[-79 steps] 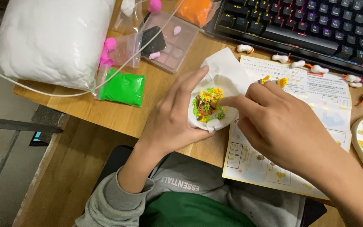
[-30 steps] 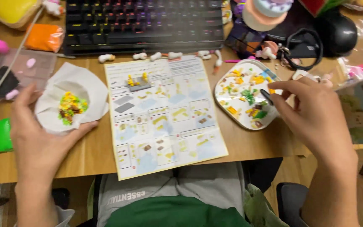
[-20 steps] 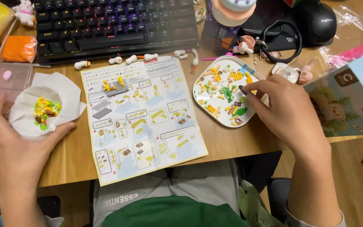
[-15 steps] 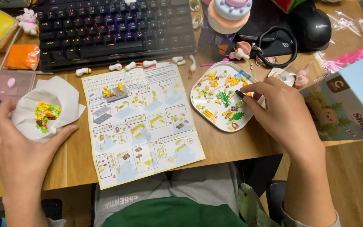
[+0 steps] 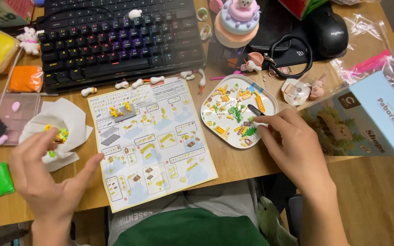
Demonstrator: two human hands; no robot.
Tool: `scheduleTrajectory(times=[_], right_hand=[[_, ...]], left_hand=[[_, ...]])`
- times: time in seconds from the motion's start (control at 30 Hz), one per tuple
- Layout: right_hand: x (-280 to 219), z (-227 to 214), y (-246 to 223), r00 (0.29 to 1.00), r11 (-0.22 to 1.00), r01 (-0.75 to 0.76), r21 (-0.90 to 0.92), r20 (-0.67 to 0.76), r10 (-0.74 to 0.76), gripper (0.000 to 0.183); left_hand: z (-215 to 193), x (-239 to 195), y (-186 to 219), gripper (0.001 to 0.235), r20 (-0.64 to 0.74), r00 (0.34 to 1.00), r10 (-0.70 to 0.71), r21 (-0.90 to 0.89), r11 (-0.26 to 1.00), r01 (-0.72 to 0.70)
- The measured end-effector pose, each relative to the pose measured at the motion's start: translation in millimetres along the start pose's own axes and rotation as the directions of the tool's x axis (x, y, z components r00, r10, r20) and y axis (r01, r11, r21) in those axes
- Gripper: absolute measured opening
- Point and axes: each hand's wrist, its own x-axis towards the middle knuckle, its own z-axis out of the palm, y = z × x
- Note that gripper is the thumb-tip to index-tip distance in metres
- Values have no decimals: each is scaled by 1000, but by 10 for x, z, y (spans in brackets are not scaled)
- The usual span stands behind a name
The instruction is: The person assembles a miniature model using small, colorful plastic pieces. They pick up individual components from a white paper and a tray, consult a printed instruction sheet, and connect the pieces by hand to build the structure.
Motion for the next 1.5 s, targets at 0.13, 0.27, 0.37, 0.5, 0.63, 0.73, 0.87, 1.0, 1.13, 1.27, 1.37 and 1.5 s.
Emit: scheduleTrajectory(times=[0.13, 0.27, 0.37, 0.5, 0.63, 0.73, 0.87, 1.0, 1.13, 1.27, 1.37, 1.5], right_hand=[[-61, 18, 73, 998, 1000, 15, -5, -62, -15, 22], [-21, 2, 52, 999, 1000, -14, 6, -52, 14, 23], [42, 8, -1, 998, 1000, -14, 13, -54, 14, 23], [132, 0, -50, 997, 1000, 9, 29, -71, -7, 24], [128, -25, -30, 996, 998, 0, 63, -85, 6, 23], [56, -39, 26, 998, 996, -1, 84, -61, 6, 27], [-60, -3, 126, 1000, 997, 13, 74, 24, -15, 33], [-112, 40, 123, 991, 999, -3, 52, 137, -5, 38], [-88, 51, 94, 991, 1000, -13, 14, 136, 11, 40], [-81, 70, 79, 997, 999, 38, -24, 68, -36, 37], [-70, 111, -1, 993, 995, 93, -25, 80, -91, 35], [1, 191, -143, 959, 960, 272, -69, 98, -265, 34]], left_hand=[[243, -24, -85, 46, -33, 997, 74, 2, 997, -74], [376, 78, -194, 28, -69, 997, 40, -11, 999, -41], [410, 110, -248, 24, -57, 998, -8, -33, 999, 6], [456, 98, -294, 15, -42, 997, -66, -67, 996, 63], [466, 96, -312, 12, -63, 996, -70, -87, 994, 65], [463, 86, -313, 9, -80, 993, -88, -79, 994, 81], [458, 70, -317, 9, -91, 992, -89, -89, 993, 81], [455, 52, -336, 6, -118, 991, -62, -96, 994, 51], [345, 23, -356, 7, -125, 990, -58, -107, 993, 45], [127, -102, -514, 7, -136, 989, -61, 14, 998, 63], [-62, -210, -612, 19, -70, 983, -167, 91, 981, 173], [-177, -304, -688, 44, 22, 953, -301, 202, 935, 290]])
